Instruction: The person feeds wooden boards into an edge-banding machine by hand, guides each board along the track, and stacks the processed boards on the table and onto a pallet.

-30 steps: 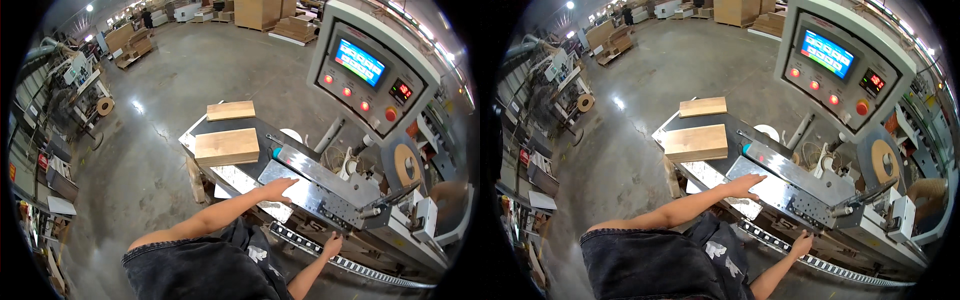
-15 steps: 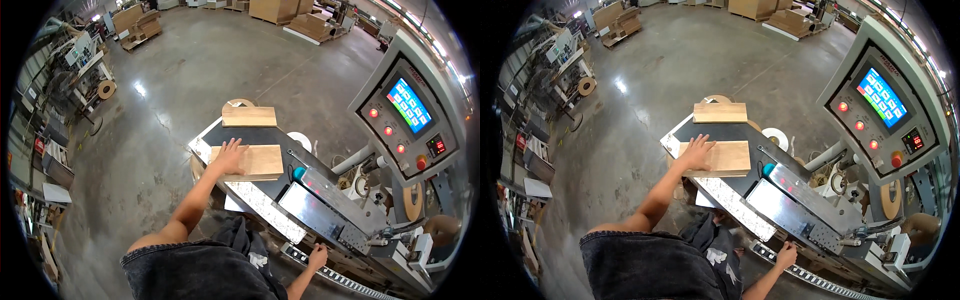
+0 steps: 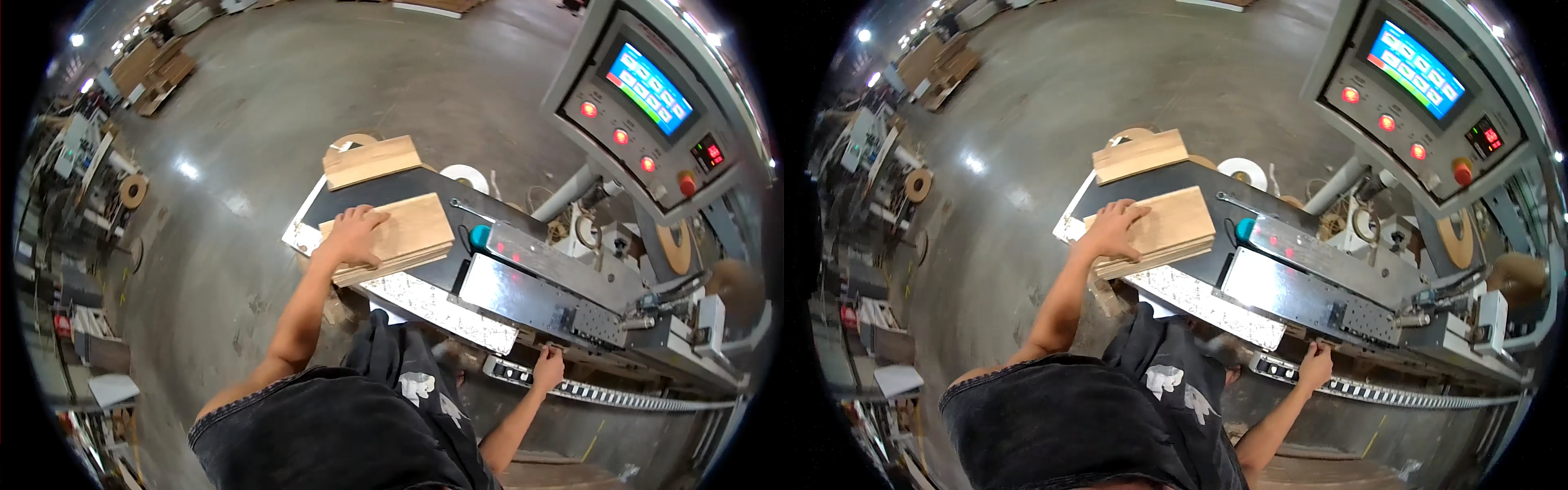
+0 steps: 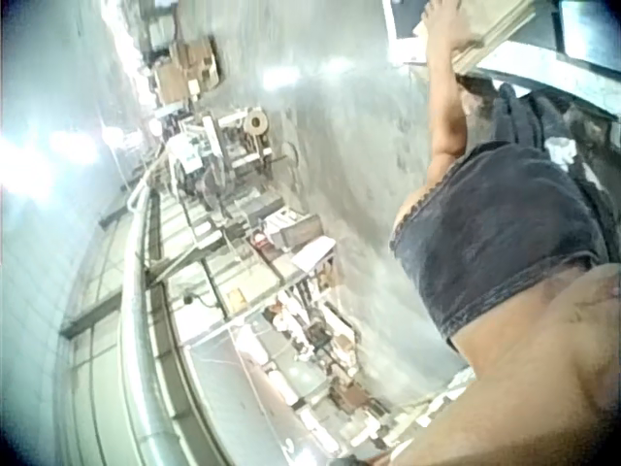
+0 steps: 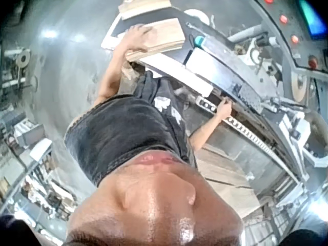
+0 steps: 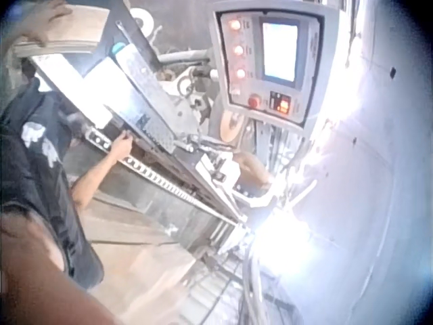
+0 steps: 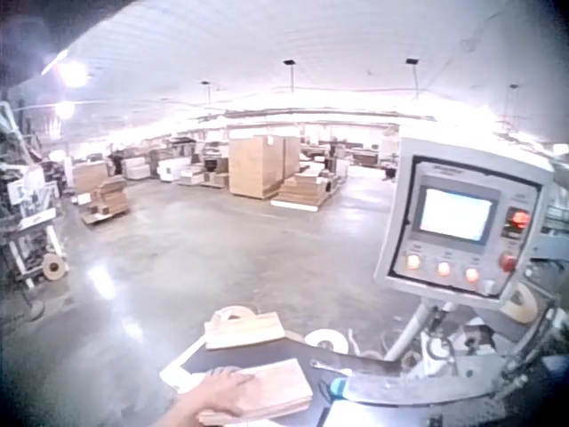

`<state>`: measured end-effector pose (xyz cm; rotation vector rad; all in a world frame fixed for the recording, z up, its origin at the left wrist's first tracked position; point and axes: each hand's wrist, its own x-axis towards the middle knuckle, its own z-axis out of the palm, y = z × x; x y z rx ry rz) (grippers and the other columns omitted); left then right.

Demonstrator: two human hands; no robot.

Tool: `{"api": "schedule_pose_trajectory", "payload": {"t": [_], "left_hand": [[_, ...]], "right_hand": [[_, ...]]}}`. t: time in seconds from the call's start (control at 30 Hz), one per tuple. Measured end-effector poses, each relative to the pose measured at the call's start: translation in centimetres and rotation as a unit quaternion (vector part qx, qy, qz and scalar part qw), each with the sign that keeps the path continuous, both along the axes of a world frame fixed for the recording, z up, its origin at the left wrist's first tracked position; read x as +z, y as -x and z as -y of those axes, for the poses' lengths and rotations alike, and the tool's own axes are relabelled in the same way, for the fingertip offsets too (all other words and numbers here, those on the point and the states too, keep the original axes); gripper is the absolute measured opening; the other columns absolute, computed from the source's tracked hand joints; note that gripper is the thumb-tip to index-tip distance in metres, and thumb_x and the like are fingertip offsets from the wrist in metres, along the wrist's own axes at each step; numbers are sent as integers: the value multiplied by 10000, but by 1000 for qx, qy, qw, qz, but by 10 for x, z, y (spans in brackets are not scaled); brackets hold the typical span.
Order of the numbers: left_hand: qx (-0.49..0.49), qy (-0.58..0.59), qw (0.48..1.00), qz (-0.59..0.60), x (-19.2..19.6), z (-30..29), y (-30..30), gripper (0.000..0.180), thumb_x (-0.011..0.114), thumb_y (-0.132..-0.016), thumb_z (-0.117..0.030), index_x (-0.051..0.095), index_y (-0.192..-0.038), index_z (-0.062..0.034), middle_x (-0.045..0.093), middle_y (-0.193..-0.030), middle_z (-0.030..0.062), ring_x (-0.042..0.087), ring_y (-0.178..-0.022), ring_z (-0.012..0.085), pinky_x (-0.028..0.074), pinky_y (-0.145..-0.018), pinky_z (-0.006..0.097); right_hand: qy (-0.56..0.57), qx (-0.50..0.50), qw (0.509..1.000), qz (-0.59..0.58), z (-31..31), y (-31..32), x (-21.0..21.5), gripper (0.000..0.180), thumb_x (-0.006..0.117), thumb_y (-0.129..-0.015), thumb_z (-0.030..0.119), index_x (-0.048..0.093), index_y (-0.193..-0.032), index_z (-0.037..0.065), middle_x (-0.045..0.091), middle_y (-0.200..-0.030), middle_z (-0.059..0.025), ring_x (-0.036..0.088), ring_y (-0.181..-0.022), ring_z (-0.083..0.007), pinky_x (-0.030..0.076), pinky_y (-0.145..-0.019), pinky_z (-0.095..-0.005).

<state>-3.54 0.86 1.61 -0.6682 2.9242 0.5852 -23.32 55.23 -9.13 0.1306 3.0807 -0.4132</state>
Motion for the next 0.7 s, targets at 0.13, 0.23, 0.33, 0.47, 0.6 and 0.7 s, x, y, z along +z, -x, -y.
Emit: {"api": "schedule_pose_trajectory", "payload": {"t": [0.13,0.23,0.33,0.47,0.6,0.7], "left_hand": [[-29,8,998,-58,30,-11,13,1038,931,-545,-372,549,-1498,-220,406,-1582,215,379,-1456,438,318,-1214,539],[-95,10,989,-113,38,-37,28,998,915,-540,-364,575,-1465,-212,415,-1566,221,388,-1442,441,329,-1217,517],[-169,13,978,-120,22,-86,49,982,915,-527,-372,599,-1443,-219,434,-1548,231,408,-1420,443,316,-1198,549],[-257,16,954,-153,-20,-148,90,961,922,-525,-408,620,-1419,-224,452,-1515,256,416,-1401,458,296,-1167,615],[-305,4,942,-137,-48,-204,129,944,933,-548,-427,618,-1414,-222,428,-1518,255,386,-1417,473,251,-1175,688],[-327,-13,939,-106,-54,-233,149,932,931,-588,-415,602,-1436,-213,388,-1550,270,334,-1463,485,199,-1193,736]], "right_hand": [[-9,3,1000,-18,-8,-6,-6,332,671,-988,411,752,-1082,103,776,-1001,-171,726,-957,-415,559,-788,-525],[-11,-18,999,23,3,-2,2,350,670,-970,462,762,-1133,166,780,-1049,-138,719,-1019,-399,553,-841,-512],[-20,-23,999,32,11,1,2,356,669,-972,465,755,-1144,165,780,-1054,-146,722,-1018,-405,559,-852,-522],[-18,-23,999,36,12,-1,4,357,677,-971,451,754,-1138,146,784,-985,-157,735,-958,-412,572,-828,-525],[-20,2,1000,-1,9,-5,6,298,669,-990,372,752,-1049,92,776,-919,-177,742,-872,-402,581,-769,-506],[5,-9,1000,0,5,-5,4,303,676,-977,387,753,-1052,104,775,-942,-176,730,-909,-421,566,-800,-531]]}}
